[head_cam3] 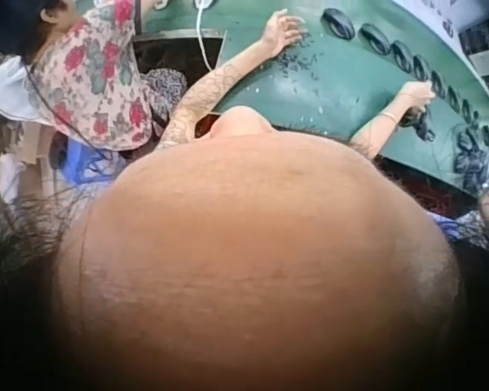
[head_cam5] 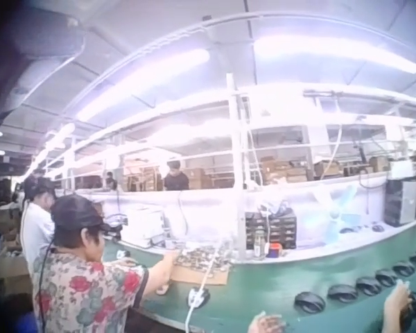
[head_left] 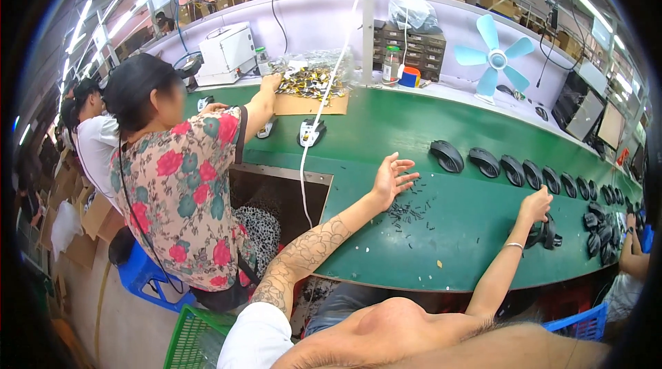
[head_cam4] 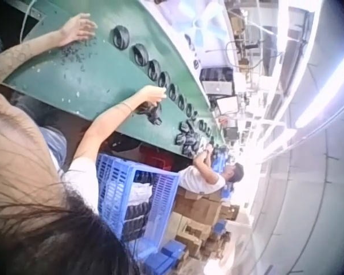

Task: The person assembles computer mice by hand, fitting internal components into mouse casings on an industrial assembly line.

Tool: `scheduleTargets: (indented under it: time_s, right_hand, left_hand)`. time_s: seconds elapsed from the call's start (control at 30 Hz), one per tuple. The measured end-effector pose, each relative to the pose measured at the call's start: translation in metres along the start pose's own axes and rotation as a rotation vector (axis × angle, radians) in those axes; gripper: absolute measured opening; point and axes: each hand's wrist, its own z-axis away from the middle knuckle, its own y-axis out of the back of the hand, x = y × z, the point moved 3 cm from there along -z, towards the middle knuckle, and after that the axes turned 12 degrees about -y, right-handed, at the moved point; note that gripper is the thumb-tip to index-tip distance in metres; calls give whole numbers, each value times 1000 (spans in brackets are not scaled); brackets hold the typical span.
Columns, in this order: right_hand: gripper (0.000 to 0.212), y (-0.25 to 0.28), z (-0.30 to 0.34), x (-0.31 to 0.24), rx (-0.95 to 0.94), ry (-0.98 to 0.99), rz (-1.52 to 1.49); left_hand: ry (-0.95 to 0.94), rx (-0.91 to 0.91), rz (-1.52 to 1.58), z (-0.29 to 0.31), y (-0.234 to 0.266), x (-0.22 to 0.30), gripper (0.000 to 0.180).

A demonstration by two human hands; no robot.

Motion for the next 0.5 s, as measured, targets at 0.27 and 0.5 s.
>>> scheduleTargets:
  time_s: [0.27, 0.5]
  right_hand:
    - [50, 48, 114, -62, 209, 887, -638]
    - [49, 48, 244, -78, -275, 1355, -869]
  left_hand:
    - [-120, -119, 56, 3, -6, -11, 40]
    - [-261, -363, 69, 5, -15, -19, 36]
